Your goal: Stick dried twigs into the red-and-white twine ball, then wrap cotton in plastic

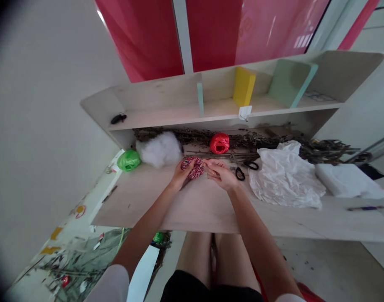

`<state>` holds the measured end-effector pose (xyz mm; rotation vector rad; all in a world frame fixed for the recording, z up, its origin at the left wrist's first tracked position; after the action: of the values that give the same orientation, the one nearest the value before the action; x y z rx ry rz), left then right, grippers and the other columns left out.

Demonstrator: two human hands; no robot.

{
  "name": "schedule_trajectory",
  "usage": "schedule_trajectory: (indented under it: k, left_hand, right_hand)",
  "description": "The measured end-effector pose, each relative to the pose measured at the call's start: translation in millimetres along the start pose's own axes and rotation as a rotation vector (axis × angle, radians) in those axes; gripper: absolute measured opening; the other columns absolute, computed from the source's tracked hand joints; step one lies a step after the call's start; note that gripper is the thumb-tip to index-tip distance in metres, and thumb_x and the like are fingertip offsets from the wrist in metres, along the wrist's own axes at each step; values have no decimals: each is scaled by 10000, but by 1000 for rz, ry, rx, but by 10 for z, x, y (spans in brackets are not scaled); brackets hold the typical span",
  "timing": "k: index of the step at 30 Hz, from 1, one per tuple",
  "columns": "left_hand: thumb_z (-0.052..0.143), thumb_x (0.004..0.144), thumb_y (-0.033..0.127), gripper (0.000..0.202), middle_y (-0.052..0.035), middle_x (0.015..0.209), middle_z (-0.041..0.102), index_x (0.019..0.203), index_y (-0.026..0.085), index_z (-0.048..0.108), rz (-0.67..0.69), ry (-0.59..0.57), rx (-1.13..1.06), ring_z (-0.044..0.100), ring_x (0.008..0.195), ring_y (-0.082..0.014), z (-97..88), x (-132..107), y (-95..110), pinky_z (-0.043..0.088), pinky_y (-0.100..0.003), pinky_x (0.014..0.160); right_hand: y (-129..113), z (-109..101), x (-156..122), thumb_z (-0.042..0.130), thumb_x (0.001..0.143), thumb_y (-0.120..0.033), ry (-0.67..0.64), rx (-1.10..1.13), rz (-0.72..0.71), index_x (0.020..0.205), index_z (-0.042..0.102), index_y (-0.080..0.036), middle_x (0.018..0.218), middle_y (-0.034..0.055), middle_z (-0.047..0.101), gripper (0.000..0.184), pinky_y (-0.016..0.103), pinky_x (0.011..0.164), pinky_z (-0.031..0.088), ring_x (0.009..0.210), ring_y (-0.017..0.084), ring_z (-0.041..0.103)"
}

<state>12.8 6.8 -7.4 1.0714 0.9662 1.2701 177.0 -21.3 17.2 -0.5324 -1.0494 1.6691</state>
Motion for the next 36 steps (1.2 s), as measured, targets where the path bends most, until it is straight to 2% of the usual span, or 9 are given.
schedule_trajectory:
  k: [4, 7, 11, 16, 20, 25, 29, 33, 36]
  left_hand:
    - [768, 606, 564, 554, -85, 907, 712, 950, 144, 660, -53, 99, -35, 664, 770, -169, -8, 27, 9, 533, -322, 779]
    - [758, 605, 584, 561, -85, 901, 712, 942, 146, 659, -33, 101, 38, 662, 774, -168, -21, 21, 37, 527, -310, 771]
    - [846, 492, 501, 579, -67, 888, 717, 907, 153, 642, 44, -29, 145, 659, 811, -173, -12, -23, 66, 509, -313, 823]
    - [898, 426, 373, 665, -70, 935, 708, 981, 141, 616, -2, -259, 179, 655, 864, -192, 35, -108, 69, 495, -342, 868]
    - [896, 441, 326, 605, -54, 921, 696, 946, 149, 612, -53, -320, 223, 652, 874, -190, 47, -156, 121, 497, -344, 874]
    - [887, 470, 295, 542, -34, 882, 695, 918, 149, 619, -138, -354, 171, 655, 845, -175, 60, -211, 266, 502, -332, 863]
    - [881, 486, 264, 503, -18, 860, 698, 909, 154, 632, -193, -362, 87, 657, 817, -161, 74, -248, 334, 508, -332, 858]
    - [873, 506, 257, 494, -25, 866, 708, 930, 157, 641, -196, -340, 34, 670, 809, -173, 48, -240, 334, 523, -345, 837]
    - [871, 506, 271, 509, -50, 903, 720, 951, 153, 655, -189, -283, 25, 683, 841, -206, 6, -214, 331, 524, -374, 853]
  right_hand:
    - [-16, 13, -20, 730, 735, -415, -17, -32, 22, 766, 661, -177, 471, -96, 229, 250, 232, 418, 88, 421, 46, 117]
    - [-16, 32, -37, 737, 727, -413, -35, -50, 39, 761, 667, -172, 472, -93, 249, 253, 230, 425, 100, 426, 43, 122]
    - [-26, 37, -34, 743, 714, -426, 4, -42, 13, 715, 633, -180, 474, -96, 226, 269, 224, 415, 105, 420, 44, 123]
    - [-76, -20, 7, 731, 705, -422, 160, -37, 13, 764, 627, -192, 491, -102, 187, 259, 228, 387, 77, 425, 54, 86]
    - [-114, -76, 21, 753, 677, -416, 261, -37, 74, 732, 617, -187, 517, -97, 195, 272, 221, 382, 84, 444, 53, 105]
    - [-83, -137, 39, 790, 621, -412, 301, -80, 96, 778, 634, -186, 524, -102, 217, 316, 209, 381, 74, 442, 46, 124]
    - [-23, -146, 78, 789, 561, -518, 394, -298, 61, 743, 651, -177, 485, -93, 317, 410, 215, 401, 141, 435, 46, 197]
    - [21, -117, 119, 729, 584, -621, 465, -667, -111, 646, 654, -158, 548, -22, 503, 473, 244, 469, 243, 505, 78, 342]
    - [53, -112, 131, 689, 614, -659, 487, -819, -178, 599, 640, -151, 521, -14, 494, 510, 255, 485, 253, 512, 91, 358]
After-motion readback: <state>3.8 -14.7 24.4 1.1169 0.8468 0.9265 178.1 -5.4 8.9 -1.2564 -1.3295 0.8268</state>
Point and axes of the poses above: each hand's wrist, its own x-axis towards the middle knuckle, its own z-axis out of the palm, y = z × x, the point moved 1 cm from there along x, towards the middle knuckle
